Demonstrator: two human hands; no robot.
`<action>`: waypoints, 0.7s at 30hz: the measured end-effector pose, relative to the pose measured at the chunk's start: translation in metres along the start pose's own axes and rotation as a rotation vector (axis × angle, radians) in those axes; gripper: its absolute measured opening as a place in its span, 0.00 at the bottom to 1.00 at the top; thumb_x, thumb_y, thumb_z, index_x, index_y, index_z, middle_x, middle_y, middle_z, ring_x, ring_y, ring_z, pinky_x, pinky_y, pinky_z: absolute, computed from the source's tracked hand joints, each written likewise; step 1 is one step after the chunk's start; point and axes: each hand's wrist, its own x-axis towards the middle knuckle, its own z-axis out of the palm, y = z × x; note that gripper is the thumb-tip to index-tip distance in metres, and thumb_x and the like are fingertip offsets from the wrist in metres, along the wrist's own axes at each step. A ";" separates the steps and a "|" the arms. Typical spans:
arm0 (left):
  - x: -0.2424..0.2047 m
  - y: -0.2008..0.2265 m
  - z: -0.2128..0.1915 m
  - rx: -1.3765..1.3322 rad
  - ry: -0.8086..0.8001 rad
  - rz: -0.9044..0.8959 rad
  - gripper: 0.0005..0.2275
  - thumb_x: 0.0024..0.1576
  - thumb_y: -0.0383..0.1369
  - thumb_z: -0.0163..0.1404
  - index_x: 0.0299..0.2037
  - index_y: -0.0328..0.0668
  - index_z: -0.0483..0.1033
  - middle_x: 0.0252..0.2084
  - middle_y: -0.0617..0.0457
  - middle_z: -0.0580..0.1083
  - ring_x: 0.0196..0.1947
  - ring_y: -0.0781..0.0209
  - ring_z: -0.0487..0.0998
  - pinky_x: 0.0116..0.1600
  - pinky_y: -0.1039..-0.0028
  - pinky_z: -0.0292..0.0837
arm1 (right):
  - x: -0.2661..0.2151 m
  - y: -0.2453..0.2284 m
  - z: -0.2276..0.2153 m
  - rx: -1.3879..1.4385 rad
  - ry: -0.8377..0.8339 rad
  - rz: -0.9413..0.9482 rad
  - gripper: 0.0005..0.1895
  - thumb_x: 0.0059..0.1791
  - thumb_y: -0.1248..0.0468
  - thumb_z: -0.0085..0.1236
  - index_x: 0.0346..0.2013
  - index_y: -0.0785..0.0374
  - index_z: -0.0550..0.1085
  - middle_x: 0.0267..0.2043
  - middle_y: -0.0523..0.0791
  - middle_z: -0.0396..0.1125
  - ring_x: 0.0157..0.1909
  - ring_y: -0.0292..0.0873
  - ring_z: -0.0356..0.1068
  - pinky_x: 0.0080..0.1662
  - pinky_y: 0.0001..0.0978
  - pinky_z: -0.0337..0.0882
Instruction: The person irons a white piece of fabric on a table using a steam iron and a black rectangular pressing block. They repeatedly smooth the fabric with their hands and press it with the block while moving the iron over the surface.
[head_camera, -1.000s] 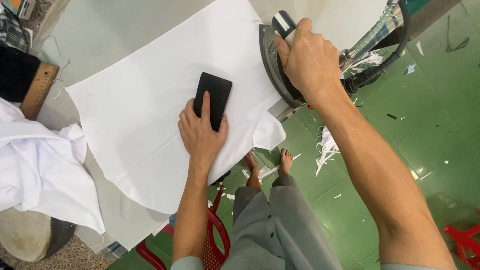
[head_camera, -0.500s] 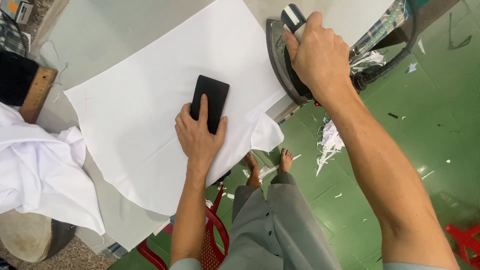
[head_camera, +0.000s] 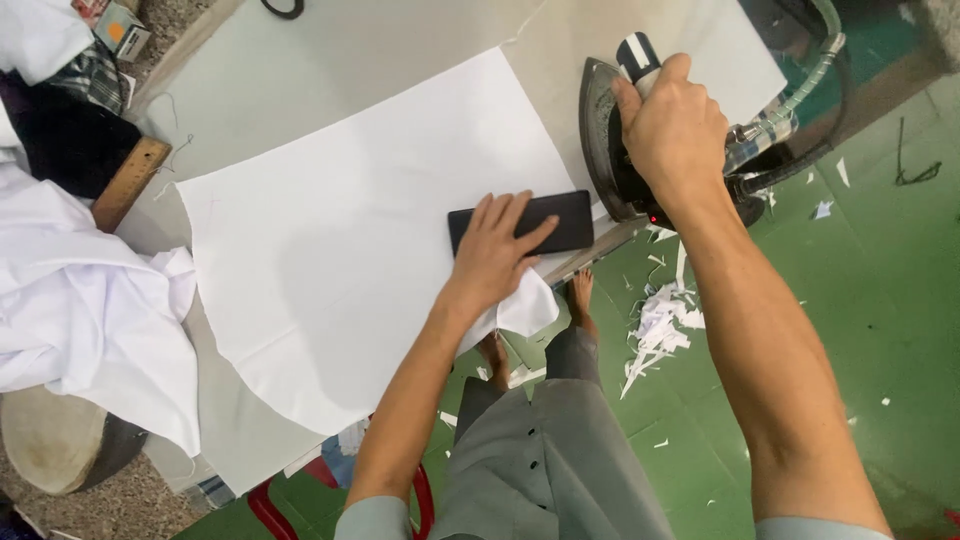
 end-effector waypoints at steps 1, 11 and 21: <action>0.006 0.004 0.007 0.014 0.003 0.036 0.26 0.60 0.43 0.55 0.69 0.59 0.66 0.71 0.39 0.59 0.67 0.40 0.61 0.73 0.48 0.51 | 0.010 0.006 0.002 -0.026 0.022 -0.009 0.27 0.65 0.44 0.48 0.45 0.69 0.60 0.33 0.62 0.70 0.34 0.74 0.70 0.33 0.65 0.67; 0.069 0.060 0.041 -0.101 0.110 0.000 0.25 0.55 0.40 0.59 0.65 0.63 0.70 0.67 0.45 0.64 0.67 0.46 0.62 0.75 0.52 0.50 | 0.105 0.014 -0.010 -0.172 0.025 -0.189 0.29 0.61 0.42 0.53 0.47 0.70 0.64 0.31 0.62 0.70 0.37 0.72 0.76 0.39 0.64 0.75; 0.095 0.079 0.051 -0.072 0.213 -0.036 0.23 0.56 0.39 0.58 0.63 0.62 0.71 0.65 0.45 0.66 0.66 0.47 0.63 0.75 0.54 0.51 | 0.130 0.004 -0.019 -0.127 0.002 -0.319 0.32 0.62 0.41 0.52 0.46 0.73 0.64 0.31 0.66 0.70 0.37 0.74 0.75 0.38 0.65 0.74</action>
